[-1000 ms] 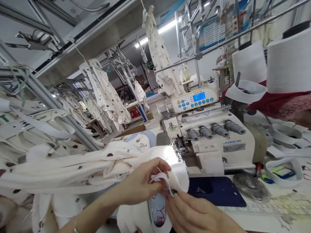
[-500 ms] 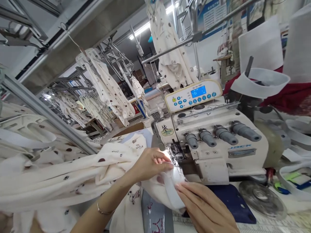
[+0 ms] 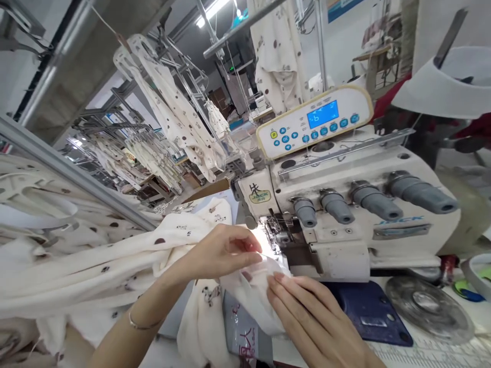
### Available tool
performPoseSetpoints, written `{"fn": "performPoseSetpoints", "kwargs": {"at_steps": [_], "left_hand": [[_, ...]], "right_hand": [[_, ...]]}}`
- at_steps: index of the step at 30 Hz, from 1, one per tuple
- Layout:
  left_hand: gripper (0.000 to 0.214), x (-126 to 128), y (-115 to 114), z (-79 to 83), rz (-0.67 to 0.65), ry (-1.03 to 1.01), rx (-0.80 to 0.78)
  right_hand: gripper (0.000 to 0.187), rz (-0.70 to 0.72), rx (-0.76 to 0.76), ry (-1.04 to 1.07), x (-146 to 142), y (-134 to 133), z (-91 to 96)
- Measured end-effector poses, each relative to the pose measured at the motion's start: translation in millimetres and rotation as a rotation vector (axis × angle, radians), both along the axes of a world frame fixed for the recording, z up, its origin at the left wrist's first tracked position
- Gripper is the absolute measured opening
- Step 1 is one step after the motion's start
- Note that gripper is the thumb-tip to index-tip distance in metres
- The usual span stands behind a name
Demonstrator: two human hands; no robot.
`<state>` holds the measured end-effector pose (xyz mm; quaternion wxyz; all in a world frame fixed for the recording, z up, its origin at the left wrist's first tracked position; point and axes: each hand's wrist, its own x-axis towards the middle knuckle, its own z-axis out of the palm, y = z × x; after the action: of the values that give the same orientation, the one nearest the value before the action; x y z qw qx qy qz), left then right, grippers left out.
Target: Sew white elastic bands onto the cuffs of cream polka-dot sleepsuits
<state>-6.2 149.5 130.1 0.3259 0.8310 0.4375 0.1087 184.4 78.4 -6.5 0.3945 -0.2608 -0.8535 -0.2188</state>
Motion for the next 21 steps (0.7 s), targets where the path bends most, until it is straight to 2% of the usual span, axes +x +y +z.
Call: {"fn": "performPoseSetpoints", "kwargs": {"at_steps": [3,6,12,16,21], "left_hand": [[0.021,3,4,-4.7,0.086,0.041,0.061],[0.021,9,5,-7.0,0.114,0.161,0.135],[0.024,9,4,-3.4,0.168,0.193,0.059],[0.051,13,15,-15.0,0.265,0.199,0.116],[0.045,14,19,-29.0,0.263,0.077,0.185]], "right_hand": [[0.043,0.005,-0.017,0.037,-4,-1,-5.0],[0.044,0.002,-0.041,0.098,-5,-1,-9.3],[0.047,0.050,-0.054,0.165,-4,-3,-15.2],[0.053,0.038,-0.107,0.339,-13,-1,-9.6],[0.055,-0.012,-0.091,0.489,-28,-2,-0.3]]}}
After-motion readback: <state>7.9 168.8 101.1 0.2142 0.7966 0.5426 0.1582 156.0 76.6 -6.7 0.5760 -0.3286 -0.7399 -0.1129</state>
